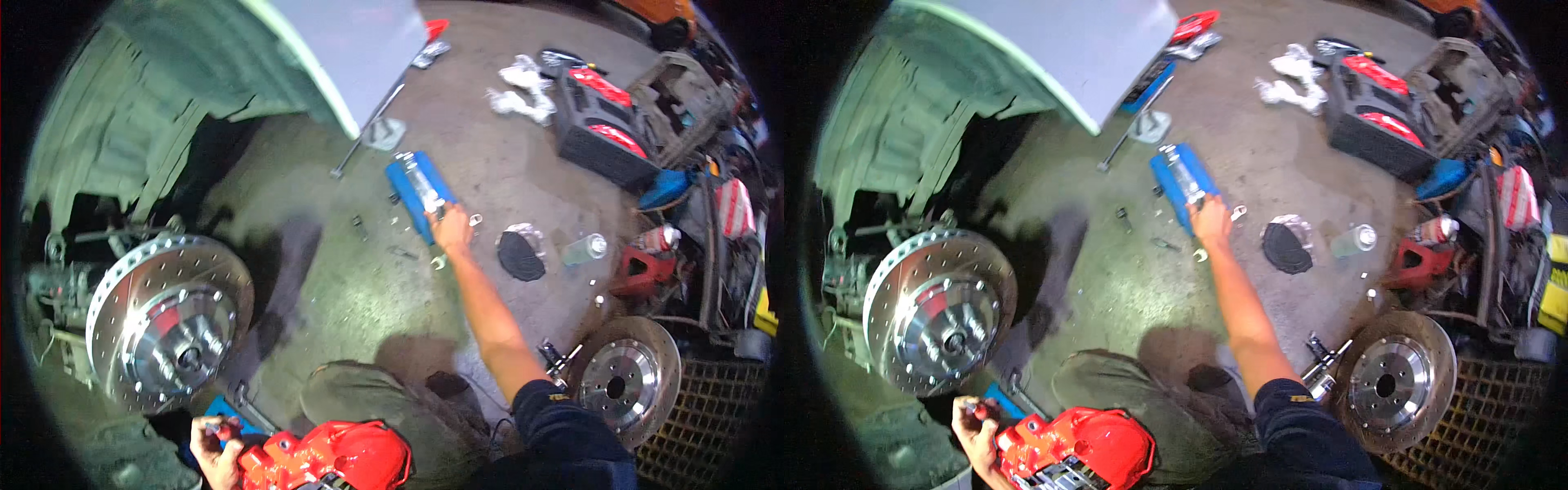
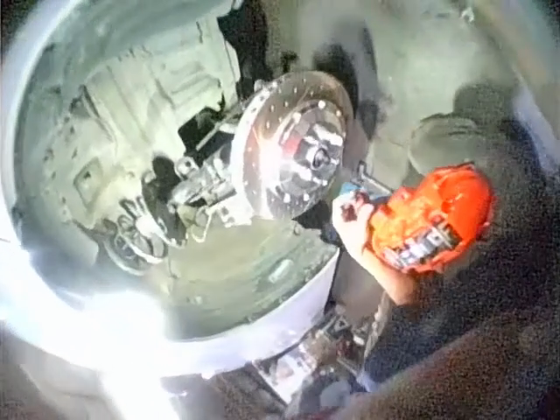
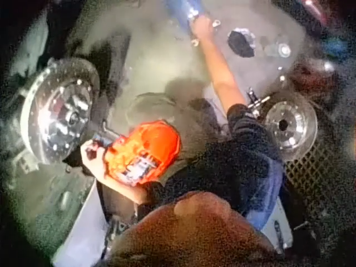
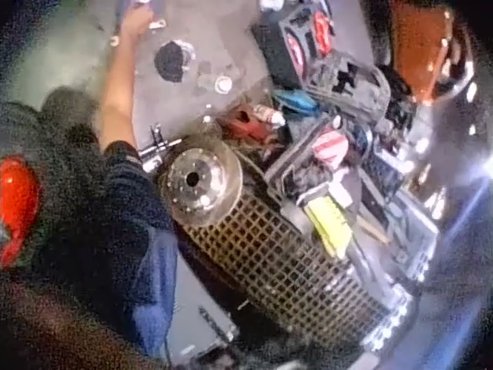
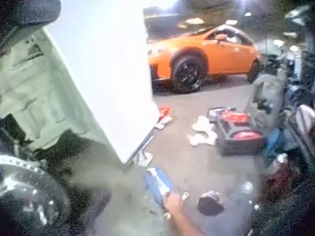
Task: Install a new brake rotor and brake caliper on a vehicle.
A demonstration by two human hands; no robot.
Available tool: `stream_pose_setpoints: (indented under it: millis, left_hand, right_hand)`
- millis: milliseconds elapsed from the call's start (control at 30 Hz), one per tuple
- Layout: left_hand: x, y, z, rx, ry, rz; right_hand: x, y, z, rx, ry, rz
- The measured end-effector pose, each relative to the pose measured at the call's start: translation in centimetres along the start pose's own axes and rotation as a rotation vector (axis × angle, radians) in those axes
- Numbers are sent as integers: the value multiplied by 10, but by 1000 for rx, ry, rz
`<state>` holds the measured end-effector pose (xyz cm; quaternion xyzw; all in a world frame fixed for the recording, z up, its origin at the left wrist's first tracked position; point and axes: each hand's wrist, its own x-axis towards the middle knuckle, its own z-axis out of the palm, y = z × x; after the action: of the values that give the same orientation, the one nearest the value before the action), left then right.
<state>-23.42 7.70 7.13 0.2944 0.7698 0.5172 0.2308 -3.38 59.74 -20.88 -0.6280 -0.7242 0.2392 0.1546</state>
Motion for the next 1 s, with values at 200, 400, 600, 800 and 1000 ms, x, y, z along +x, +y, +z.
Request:
stream_pose_setpoints:
  millis: [200, 400, 600, 800, 1000]
  left_hand:
    - [11, 27, 22, 178, -52, -40]
    - [18, 37, 41, 113, -30, -29]
    - [30, 51, 58, 60, -21, -5]
    - [44, 54, 69, 135, 1, 25]
    - [66, 61, 80, 156, 17, 244]
  right_hand:
    - [2, 4, 8, -4, -63, 10]
    - [-27, 4, 0, 137, 77, 6]
    - [-102, 0, 14, 425, 34, -11]
    - [-143, -58, -69, 622, -300, -193]
    - [-156, -122, -167, 834, -481, -555]
